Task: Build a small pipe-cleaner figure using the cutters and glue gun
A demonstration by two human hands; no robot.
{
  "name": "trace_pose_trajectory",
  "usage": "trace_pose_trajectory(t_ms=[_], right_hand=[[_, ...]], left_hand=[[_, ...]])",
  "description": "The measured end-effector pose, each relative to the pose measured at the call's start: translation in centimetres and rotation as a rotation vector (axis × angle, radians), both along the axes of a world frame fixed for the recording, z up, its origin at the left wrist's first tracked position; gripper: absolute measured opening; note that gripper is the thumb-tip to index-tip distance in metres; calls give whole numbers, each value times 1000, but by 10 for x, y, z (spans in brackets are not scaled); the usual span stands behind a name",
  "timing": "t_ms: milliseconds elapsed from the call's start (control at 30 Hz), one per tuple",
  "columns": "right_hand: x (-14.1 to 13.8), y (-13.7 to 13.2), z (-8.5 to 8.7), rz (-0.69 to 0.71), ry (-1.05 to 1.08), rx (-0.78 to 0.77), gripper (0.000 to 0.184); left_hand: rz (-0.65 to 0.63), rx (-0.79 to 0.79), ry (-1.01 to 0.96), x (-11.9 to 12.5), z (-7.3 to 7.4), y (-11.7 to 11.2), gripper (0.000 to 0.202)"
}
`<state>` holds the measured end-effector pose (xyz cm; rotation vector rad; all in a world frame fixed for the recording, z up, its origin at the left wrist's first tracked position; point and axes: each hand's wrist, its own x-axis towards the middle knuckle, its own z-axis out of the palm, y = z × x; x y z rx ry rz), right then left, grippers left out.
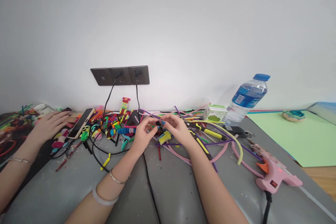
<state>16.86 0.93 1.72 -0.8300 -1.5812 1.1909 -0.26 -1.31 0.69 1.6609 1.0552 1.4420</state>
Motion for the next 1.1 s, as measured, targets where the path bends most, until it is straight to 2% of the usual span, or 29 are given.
trace_pose_trajectory(t_ms=[133,267,467,733,1100], right_hand=[[1,2,-1,54,-5,-74,32],[1,1,0,81,-15,-135,30],[2,-1,4,70,-17,-158,33],[3,1,-2,97,-61,-164,33],[4,-2,5,121,-85,-210,34]], left_hand=[[-25,93,82,0,2,-2,23],[21,187,160,0,4,-3,24],[52,284,172,0,4,-2,25],[53,330,207,0,3,-2,24],[24,378,213,-2,-1,1,30]])
